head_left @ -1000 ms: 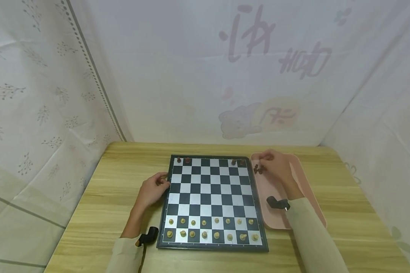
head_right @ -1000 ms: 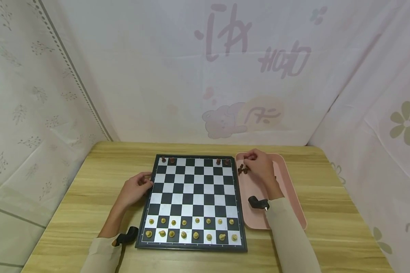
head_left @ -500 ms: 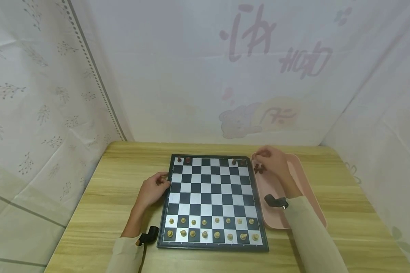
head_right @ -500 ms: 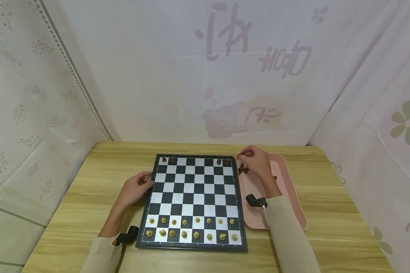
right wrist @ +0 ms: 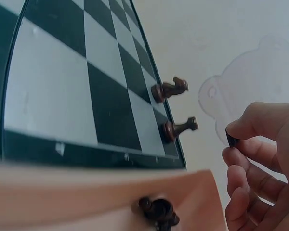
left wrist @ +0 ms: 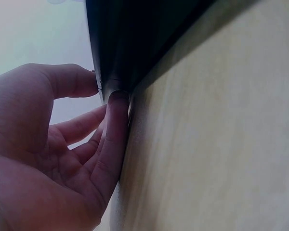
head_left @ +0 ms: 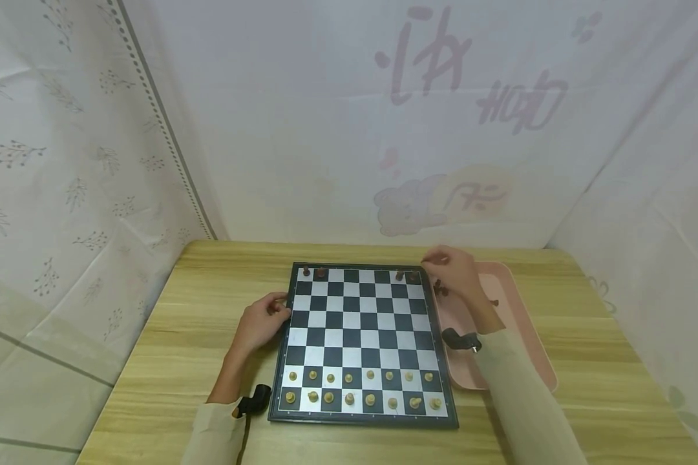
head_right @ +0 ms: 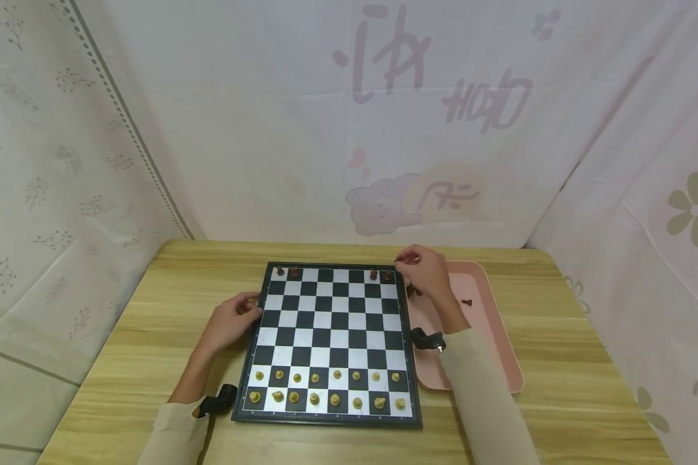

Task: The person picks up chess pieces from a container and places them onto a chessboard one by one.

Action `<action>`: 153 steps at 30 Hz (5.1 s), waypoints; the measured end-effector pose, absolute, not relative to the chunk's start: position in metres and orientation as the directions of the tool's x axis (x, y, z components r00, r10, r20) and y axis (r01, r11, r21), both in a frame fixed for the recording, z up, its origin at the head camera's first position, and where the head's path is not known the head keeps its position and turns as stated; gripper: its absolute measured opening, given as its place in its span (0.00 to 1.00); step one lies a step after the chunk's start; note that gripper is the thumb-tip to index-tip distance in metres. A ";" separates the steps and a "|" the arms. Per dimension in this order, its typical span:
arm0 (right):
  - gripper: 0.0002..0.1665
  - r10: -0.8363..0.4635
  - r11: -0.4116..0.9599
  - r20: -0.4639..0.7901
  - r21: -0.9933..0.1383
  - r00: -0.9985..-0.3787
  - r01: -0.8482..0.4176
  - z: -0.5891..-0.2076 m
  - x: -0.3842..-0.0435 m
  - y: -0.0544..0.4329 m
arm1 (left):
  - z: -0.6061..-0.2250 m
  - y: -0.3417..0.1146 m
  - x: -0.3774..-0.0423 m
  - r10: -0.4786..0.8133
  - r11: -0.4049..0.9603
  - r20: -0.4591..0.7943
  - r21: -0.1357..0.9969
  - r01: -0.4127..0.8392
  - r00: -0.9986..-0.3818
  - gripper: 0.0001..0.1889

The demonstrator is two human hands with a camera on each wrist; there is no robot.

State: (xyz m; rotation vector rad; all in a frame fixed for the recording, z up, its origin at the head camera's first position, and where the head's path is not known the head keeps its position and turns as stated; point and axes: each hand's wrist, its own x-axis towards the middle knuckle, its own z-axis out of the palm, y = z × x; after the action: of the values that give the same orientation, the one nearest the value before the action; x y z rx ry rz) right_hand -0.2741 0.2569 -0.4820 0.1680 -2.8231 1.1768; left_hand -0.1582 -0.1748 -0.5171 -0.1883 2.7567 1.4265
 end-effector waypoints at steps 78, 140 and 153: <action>0.29 -0.156 0.619 0.113 -0.763 -0.981 -0.186 -0.487 -0.263 0.290 | -0.515 -0.174 -0.155 -0.097 0.575 -0.069 0.810 -0.113 -0.993 0.25; 0.11 0.060 0.772 0.080 -0.636 -0.995 -0.004 -0.524 -0.257 0.339 | -0.518 -0.174 -0.155 -0.096 0.578 -0.053 0.810 -0.099 -0.994 0.25; 0.18 0.063 0.760 0.048 -0.650 -0.997 0.017 -0.514 -0.257 0.333 | -0.516 -0.174 -0.155 -0.102 0.584 -0.074 0.803 -0.120 -0.992 0.24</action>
State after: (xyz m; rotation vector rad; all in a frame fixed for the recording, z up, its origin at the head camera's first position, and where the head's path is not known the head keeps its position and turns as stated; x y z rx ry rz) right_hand -0.2573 0.3329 -0.5138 -0.0659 -2.8842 1.0645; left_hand -0.1555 -0.1743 -0.5159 -0.1941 2.7782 1.4096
